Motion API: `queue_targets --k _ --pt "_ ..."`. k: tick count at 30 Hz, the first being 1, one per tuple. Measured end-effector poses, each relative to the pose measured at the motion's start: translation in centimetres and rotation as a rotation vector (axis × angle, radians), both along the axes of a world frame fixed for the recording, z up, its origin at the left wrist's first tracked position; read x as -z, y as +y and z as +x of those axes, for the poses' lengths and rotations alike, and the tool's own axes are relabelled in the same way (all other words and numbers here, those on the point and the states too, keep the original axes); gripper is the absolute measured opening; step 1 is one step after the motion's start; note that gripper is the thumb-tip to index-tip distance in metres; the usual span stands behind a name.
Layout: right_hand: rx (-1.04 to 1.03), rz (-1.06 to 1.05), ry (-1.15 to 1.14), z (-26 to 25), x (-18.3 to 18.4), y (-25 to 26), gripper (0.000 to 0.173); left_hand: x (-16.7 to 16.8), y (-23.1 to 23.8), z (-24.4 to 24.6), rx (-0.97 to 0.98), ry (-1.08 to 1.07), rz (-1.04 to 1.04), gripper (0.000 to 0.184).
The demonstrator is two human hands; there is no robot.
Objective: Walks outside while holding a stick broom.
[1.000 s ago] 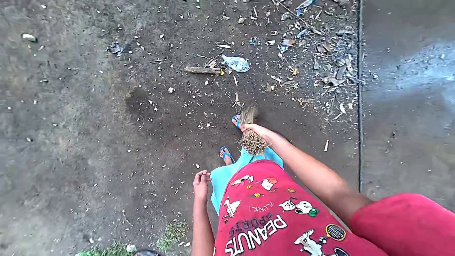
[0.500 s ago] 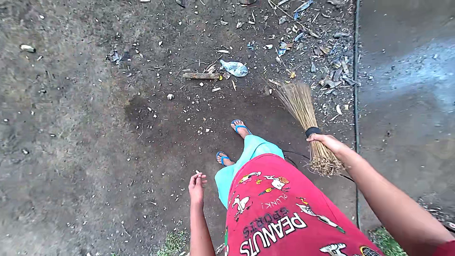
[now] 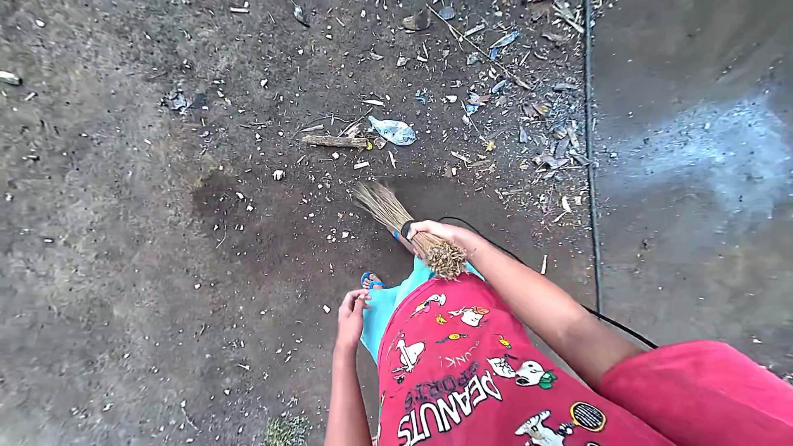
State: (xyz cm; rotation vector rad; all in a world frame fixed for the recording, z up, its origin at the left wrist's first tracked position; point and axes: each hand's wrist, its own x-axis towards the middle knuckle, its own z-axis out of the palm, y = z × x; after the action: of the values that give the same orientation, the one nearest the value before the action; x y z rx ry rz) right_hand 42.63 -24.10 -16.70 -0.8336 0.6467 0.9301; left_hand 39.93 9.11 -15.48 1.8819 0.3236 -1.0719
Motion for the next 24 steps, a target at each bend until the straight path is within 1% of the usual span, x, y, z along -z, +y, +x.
queue_targets --k 1,2,3,4,5,6,8,9,10,13,15,16,18,20,21,22,24 --pt "0.06 0.141 -0.014 -0.8 0.8 -0.5 0.032 -1.0 -1.6 1.5 0.132 -0.005 -0.113 0.031" --pt "0.104 0.251 -0.011 -1.0 0.5 -1.4 0.035 -1.9 -3.8 3.0 0.27 0.001 -0.243 0.03" --pt "0.125 0.336 -0.008 -1.2 0.0 -2.7 0.038 -2.9 -6.5 4.2 0.418 0.01 -0.372 0.028" --pt "0.117 0.363 0.0 -1.6 -0.6 -3.9 0.039 -3.9 -9.3 4.7 0.58 0.021 -0.469 0.027" --pt "0.069 0.309 -0.001 -2.1 -1.7 -4.9 0.036 -4.8 -12.2 4.7 0.745 0.016 -0.507 0.028" --pt "0.022 0.184 -0.005 -2.5 -3.0 -5.6 0.031 -5.3 -15.1 4.4 0.918 -0.003 -0.482 0.031" --pt "0.007 -0.095 -0.014 -3.5 -5.5 -6.4 0.021 -5.8 -19.7 3.9 1.21 -0.012 -0.298 0.041" --pt "0.019 -0.215 -0.007 -4.1 -6.6 -6.7 0.017 -5.8 -21.4 3.9 1.296 0.003 -0.2 0.043" --pt "0.032 -0.309 0.013 -4.9 -6.8 -7.1 0.018 -5.8 -22.9 3.8 1.359 0.02 -0.1 0.045" --pt "0.094 -0.533 0.137 -8.0 -6.2 -8.6 0.022 -6.5 -26.1 2.5 1.463 0.024 0.14 0.054" --pt "0.187 -0.662 0.237 -9.8 -5.6 -9.0 0.021 -6.8 -26.9 2.0 1.513 -0.004 0.219 0.05" --pt "0.243 -0.711 0.29 -10.6 -5.3 -9.2 0.02 -6.6 -27.0 2.0 1.549 -0.022 0.228 0.046" --pt "0.353 -0.77 0.391 -12.3 -4.8 -9.6 0.022 -5.9 -26.9 2.1 1.619 -0.063 0.171 0.041" --pt "0.446 -0.785 0.469 -14.3 -4.2 -10.3 0.024 -6.0 -26.6 2.1 1.606 -0.065 0.064 0.042" --pt "0.485 -0.779 0.486 -15.2 -3.7 -10.8 0.025 -7.1 -26.5 2.1 1.566 -0.038 0.011 0.042" --pt "0.526 -0.762 0.489 -15.9 -3.3 -11.5 0.024 -9.0 -26.6 2.4 1.525 -0.005 -0.033 0.039" --pt "0.595 -0.701 0.478 -17.2 -2.4 -12.5 0.019 -14.0 -26.5 3.1 1.483 0.082 -0.08 0.032"
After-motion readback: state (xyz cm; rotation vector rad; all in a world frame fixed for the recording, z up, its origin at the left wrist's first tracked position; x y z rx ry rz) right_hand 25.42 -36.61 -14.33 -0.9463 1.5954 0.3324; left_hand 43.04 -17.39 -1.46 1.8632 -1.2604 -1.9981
